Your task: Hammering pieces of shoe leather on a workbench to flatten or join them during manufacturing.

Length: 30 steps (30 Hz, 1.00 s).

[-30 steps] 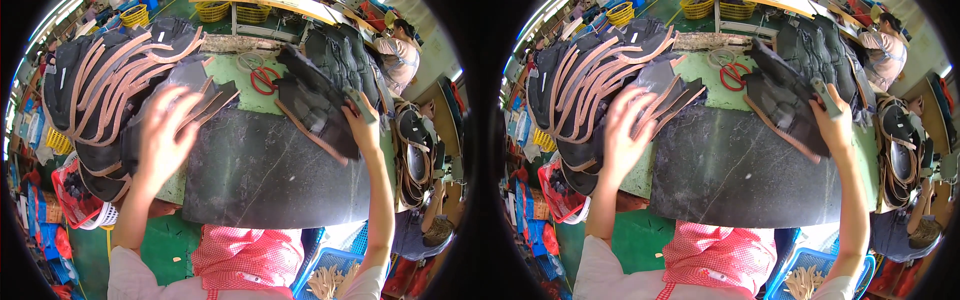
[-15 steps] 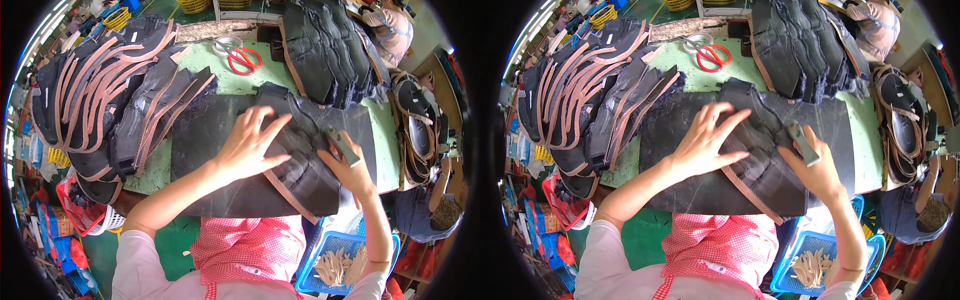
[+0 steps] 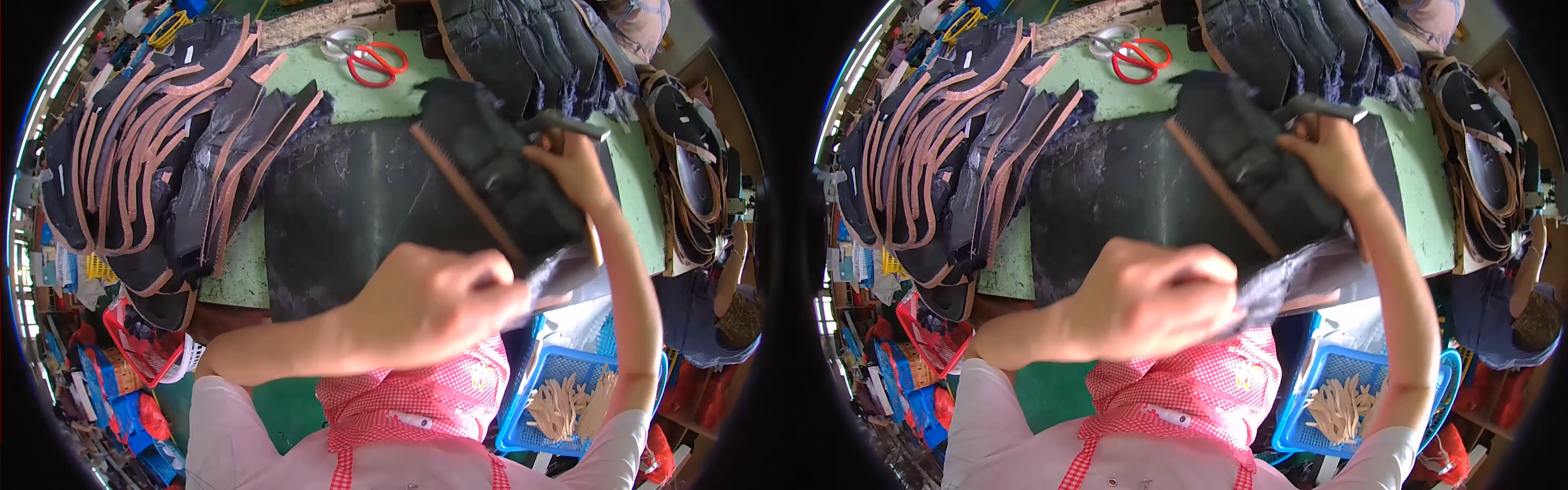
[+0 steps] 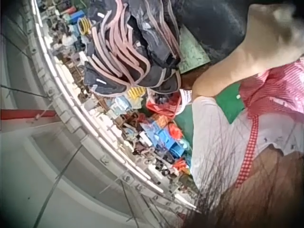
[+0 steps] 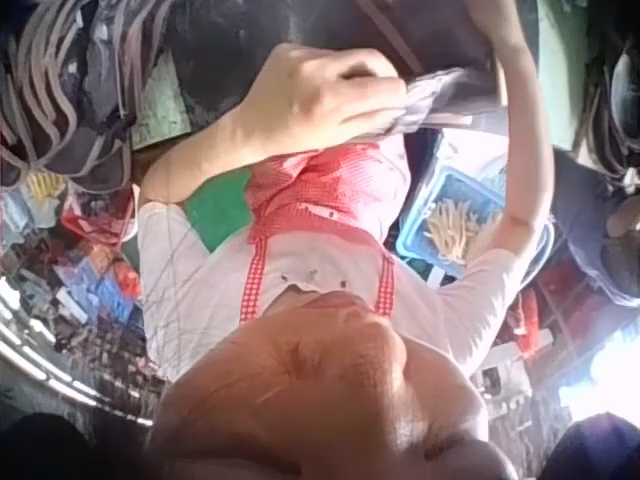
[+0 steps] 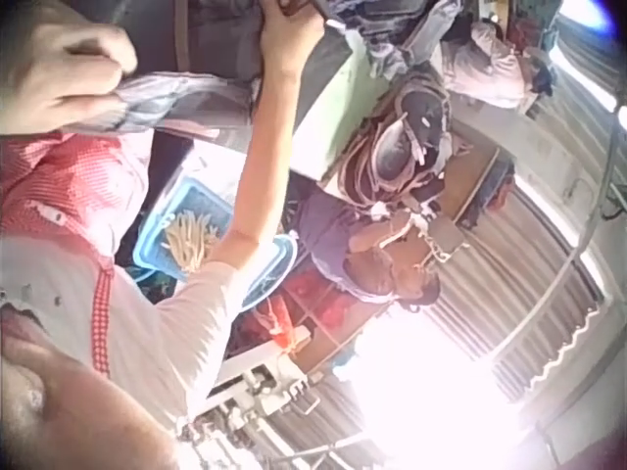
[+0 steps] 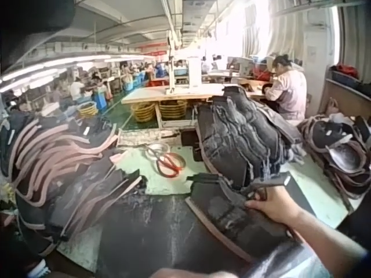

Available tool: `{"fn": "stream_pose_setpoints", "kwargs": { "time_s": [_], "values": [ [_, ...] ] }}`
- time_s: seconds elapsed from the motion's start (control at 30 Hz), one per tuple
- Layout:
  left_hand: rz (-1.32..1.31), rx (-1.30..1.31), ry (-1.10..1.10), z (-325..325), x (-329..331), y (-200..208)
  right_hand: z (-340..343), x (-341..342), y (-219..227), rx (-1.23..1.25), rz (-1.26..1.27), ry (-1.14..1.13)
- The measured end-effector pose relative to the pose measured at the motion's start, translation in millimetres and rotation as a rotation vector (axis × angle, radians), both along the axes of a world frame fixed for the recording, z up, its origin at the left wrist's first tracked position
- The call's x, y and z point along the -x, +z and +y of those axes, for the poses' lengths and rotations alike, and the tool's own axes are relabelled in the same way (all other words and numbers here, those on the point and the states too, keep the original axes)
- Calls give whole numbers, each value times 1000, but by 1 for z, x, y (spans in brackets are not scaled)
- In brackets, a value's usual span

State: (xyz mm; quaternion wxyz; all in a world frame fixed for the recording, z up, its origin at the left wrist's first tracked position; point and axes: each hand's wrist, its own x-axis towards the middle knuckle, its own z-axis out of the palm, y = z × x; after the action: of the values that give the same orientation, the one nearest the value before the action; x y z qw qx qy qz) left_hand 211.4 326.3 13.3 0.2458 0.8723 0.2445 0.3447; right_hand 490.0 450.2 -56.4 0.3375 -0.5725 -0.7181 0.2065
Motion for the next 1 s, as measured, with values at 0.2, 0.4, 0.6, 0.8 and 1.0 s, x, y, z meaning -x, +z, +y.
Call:
{"fn": "stream_pose_setpoints", "kwargs": {
  "time_s": [0.2, 0.4, 0.6, 0.8, 1.0],
  "values": [
    [240, 414, 210, -13, 74, -13, -23, -31, 32, -36, -198, -279],
    [450, 192, 175, -8, 95, -42, -139, 5, 76, 416, 120, -170],
    [227, 153, 35, 28, 13, -91, -189, 60, 75, 771, -79, 180],
    [225, 144, -184, 59, -11, -96, -205, 54, 58, 799, -75, 120],
    [188, 140, -285, 65, -11, -102, -184, 46, 70, 691, -60, 119]
  ]
}}
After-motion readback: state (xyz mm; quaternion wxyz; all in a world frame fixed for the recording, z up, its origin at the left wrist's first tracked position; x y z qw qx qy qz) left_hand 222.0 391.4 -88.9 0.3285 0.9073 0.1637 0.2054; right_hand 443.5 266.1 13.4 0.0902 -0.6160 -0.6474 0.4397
